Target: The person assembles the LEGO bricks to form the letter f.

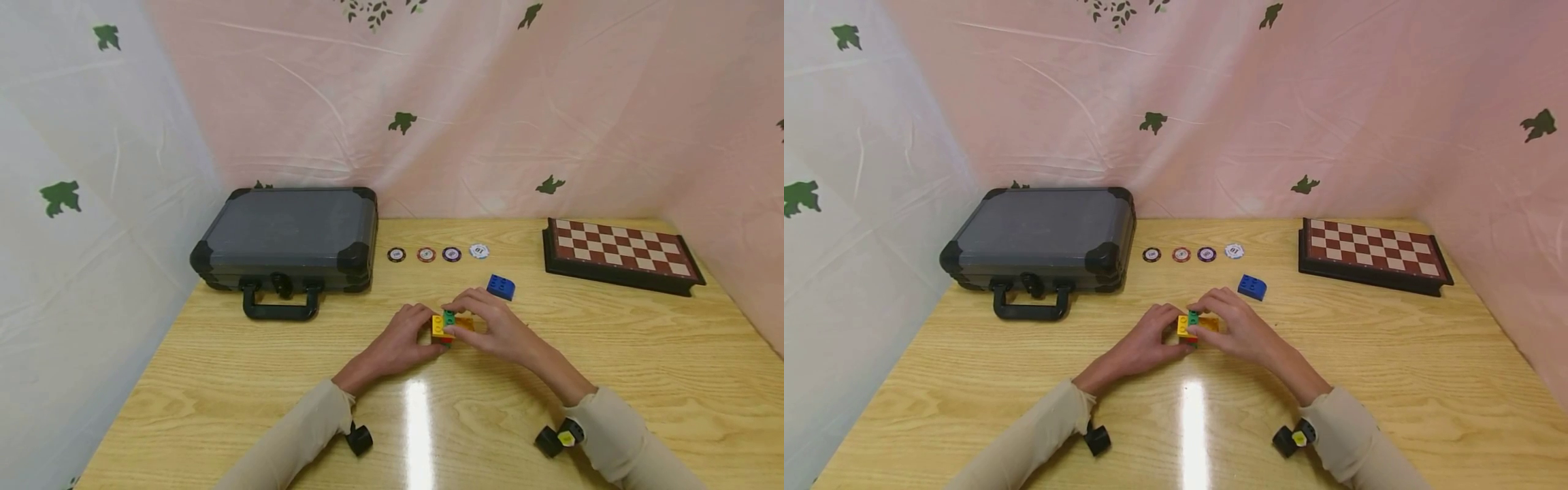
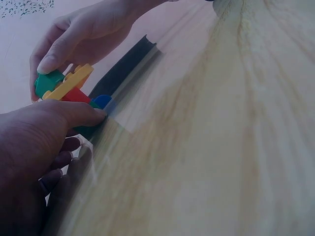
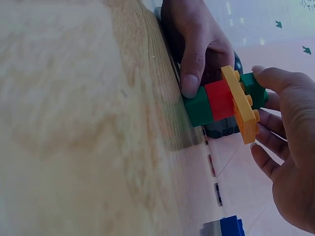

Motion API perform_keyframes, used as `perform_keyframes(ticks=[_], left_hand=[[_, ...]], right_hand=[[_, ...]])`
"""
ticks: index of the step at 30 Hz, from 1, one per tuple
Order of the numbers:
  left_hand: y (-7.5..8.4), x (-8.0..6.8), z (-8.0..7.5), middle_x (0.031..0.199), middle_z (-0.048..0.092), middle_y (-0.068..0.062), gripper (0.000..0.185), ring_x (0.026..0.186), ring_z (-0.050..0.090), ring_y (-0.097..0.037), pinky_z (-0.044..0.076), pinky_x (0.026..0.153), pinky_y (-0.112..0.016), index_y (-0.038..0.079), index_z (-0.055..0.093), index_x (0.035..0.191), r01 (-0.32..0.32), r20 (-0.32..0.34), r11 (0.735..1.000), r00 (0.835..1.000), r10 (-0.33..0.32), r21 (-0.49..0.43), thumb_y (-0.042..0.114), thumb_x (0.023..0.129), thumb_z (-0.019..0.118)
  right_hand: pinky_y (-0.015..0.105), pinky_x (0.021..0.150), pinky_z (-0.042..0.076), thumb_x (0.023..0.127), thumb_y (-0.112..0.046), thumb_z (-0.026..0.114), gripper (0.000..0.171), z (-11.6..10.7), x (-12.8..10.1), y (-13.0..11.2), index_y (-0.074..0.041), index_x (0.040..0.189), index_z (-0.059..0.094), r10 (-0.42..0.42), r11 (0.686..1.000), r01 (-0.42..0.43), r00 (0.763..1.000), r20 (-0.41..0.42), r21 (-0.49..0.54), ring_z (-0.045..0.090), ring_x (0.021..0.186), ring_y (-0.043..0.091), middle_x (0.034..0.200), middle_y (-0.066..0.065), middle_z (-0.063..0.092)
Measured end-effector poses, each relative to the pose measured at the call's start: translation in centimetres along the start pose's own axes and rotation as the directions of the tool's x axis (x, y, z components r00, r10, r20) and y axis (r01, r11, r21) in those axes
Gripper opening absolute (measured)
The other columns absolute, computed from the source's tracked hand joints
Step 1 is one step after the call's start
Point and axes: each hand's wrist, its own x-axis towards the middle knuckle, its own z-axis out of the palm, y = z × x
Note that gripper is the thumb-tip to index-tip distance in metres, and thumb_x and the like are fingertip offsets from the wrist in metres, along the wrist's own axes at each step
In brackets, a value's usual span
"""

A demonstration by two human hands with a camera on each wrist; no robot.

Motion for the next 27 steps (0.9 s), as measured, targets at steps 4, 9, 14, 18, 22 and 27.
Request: perform_keyframes(ticks=[4, 9, 14, 18, 22, 27], left_hand=[[-0.03, 0.01, 0.06, 0.118, 0.063, -0.004, 0.036, 0.106, 0.051, -0.02, 0.044, 0.093, -0.037, 0.009, 0.066, 0.122, 0.0, 0.0, 1.0, 1.0, 0.0, 0.0, 0.025, 0.092, 0.08], [-0.07, 0.05, 0.09, 0.117, 0.063, -0.003, 0.036, 0.106, 0.051, -0.02, 0.043, 0.094, -0.038, 0.009, 0.066, 0.122, 0.006, 0.004, 1.0, 1.0, -0.006, -0.001, 0.025, 0.092, 0.08], [0.03, 0.01, 0.06, 0.117, 0.062, -0.002, 0.035, 0.106, 0.051, -0.02, 0.043, 0.094, -0.037, 0.01, 0.066, 0.122, 0.011, 0.005, 1.0, 1.0, -0.011, -0.005, 0.026, 0.093, 0.079], [0.03, 0.01, 0.09, 0.116, 0.062, -0.002, 0.036, 0.105, 0.051, -0.02, 0.043, 0.093, -0.037, 0.01, 0.067, 0.122, 0.012, 0.004, 1.0, 1.0, -0.012, -0.004, 0.026, 0.092, 0.079], [-0.01, 0.05, 0.14, 0.115, 0.062, -0.002, 0.036, 0.104, 0.051, -0.02, 0.043, 0.091, -0.037, 0.009, 0.067, 0.121, 0.009, 0.004, 1.0, 1.0, -0.009, 0.001, 0.025, 0.092, 0.08], [-0.05, 0.09, 0.16, 0.115, 0.063, -0.003, 0.037, 0.105, 0.051, -0.02, 0.043, 0.092, -0.037, 0.009, 0.067, 0.122, 0.009, 0.004, 1.0, 1.0, -0.009, 0.005, 0.025, 0.092, 0.08]], right_hand=[[0.042, 0.083, 0.056, 0.085, -0.004, 0.083, 0.031, 0.1, -0.09, 0.09, -0.001, 0.114, 0.072, -0.005, 1.0, 0.005, 1.0, -0.004, 0.007, 0.063, 0.102, 0.019, 0.111, 0.002, 0.068], [0.042, 0.082, 0.055, 0.086, -0.005, 0.083, 0.03, 0.18, -0.14, 0.27, -0.001, 0.114, 0.072, -0.02, 1.0, 0.02, 1.0, -0.012, 0.004, 0.063, 0.101, 0.02, 0.111, 0.003, 0.069], [0.04, 0.085, 0.055, 0.084, -0.004, 0.084, 0.033, 0.12, -0.16, 0.13, -0.002, 0.115, 0.072, -0.004, 1.0, 0.004, 1.0, -0.005, -0.001, 0.063, 0.103, 0.019, 0.112, 0.002, 0.068], [0.037, 0.087, 0.054, 0.083, -0.005, 0.084, 0.034, 0.06, -0.14, 0.08, -0.002, 0.115, 0.073, -0.002, 1.0, 0.002, 1.0, -0.001, -0.008, 0.062, 0.104, 0.019, 0.112, 0.001, 0.068], [0.035, 0.088, 0.053, 0.084, -0.005, 0.084, 0.033, 0.1, -0.14, 0.21, -0.002, 0.115, 0.073, -0.012, 1.0, 0.012, 1.0, -0.002, -0.006, 0.063, 0.104, 0.02, 0.112, 0.001, 0.068], [0.035, 0.089, 0.052, 0.085, -0.007, 0.084, 0.032, 0.2, -0.22, 0.33, -0.002, 0.114, 0.073, -0.012, 1.0, 0.012, 1.0, -0.007, -0.002, 0.062, 0.104, 0.02, 0.112, 0.001, 0.068]])
